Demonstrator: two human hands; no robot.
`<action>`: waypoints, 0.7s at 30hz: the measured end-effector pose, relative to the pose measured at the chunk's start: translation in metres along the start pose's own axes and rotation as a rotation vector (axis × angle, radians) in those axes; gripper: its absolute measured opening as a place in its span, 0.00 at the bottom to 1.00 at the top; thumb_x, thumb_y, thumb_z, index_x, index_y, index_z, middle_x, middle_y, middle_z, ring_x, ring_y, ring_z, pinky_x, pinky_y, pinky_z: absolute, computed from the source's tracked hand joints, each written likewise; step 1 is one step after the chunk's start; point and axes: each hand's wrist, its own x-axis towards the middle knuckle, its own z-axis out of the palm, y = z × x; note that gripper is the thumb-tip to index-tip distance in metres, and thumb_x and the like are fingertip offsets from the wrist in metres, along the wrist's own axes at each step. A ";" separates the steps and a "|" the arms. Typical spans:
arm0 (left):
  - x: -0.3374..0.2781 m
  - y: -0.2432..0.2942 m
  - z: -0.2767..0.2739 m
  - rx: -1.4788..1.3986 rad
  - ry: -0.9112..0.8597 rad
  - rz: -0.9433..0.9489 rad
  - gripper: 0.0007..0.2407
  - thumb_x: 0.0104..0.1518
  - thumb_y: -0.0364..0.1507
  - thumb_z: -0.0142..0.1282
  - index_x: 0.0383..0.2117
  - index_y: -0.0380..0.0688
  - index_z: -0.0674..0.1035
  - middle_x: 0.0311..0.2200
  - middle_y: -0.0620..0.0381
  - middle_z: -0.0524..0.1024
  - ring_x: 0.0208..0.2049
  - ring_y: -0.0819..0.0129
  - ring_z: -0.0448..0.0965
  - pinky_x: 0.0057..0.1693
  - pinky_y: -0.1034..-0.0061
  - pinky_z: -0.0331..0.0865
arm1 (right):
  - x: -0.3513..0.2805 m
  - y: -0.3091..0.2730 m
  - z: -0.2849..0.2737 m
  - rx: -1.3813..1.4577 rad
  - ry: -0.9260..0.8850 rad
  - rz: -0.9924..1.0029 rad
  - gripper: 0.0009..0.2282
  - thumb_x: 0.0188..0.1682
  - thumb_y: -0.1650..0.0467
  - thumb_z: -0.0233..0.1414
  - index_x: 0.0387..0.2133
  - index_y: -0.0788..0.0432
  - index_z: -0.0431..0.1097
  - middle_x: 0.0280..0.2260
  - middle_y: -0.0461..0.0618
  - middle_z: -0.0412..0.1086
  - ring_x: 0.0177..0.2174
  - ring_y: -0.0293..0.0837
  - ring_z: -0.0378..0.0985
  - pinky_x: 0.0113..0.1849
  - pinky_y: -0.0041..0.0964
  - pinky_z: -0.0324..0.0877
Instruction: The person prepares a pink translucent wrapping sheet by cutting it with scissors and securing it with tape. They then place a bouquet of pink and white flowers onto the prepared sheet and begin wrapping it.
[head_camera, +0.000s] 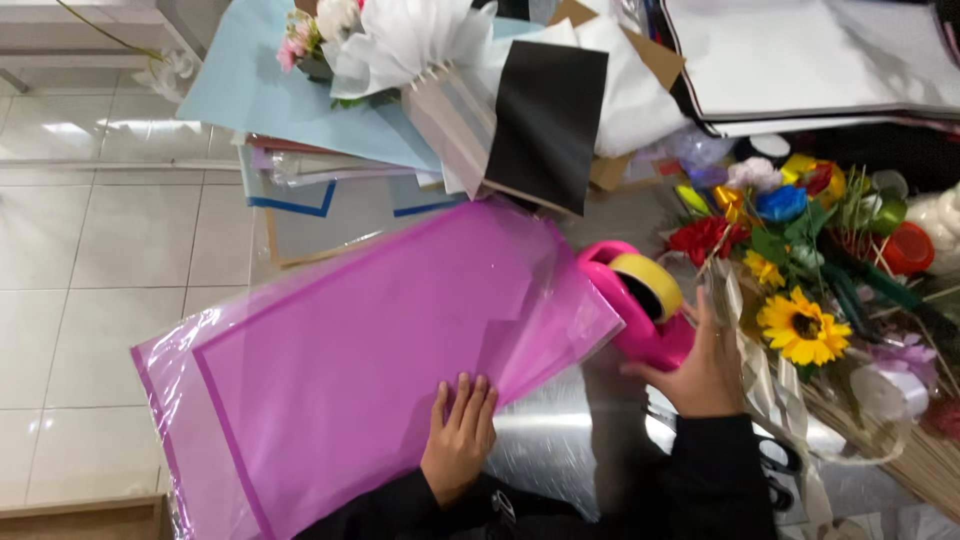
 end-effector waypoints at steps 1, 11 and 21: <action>-0.003 0.000 0.001 -0.001 -0.006 0.001 0.15 0.63 0.26 0.48 0.55 0.40 0.79 0.58 0.46 0.77 0.64 0.46 0.71 0.66 0.43 0.64 | -0.001 0.003 0.012 0.002 -0.005 0.004 0.70 0.15 0.46 0.68 0.75 0.53 0.36 0.65 0.51 0.63 0.65 0.61 0.58 0.58 0.70 0.56; -0.031 0.004 -0.048 -0.255 -0.015 0.077 0.10 0.68 0.24 0.47 0.47 0.40 0.82 0.51 0.49 0.81 0.59 0.52 0.78 0.64 0.45 0.66 | 0.020 0.017 0.045 -0.377 0.634 -0.120 0.59 0.27 0.45 0.70 0.74 0.56 0.51 0.51 0.63 0.78 0.43 0.62 0.78 0.42 0.59 0.69; -0.026 0.011 -0.061 -0.622 -0.075 0.060 0.09 0.65 0.34 0.61 0.45 0.44 0.84 0.41 0.55 0.86 0.46 0.65 0.86 0.60 0.64 0.69 | -0.010 0.007 0.000 -0.039 0.362 -0.386 0.41 0.45 0.44 0.52 0.64 0.63 0.64 0.62 0.69 0.63 0.61 0.67 0.64 0.55 0.70 0.62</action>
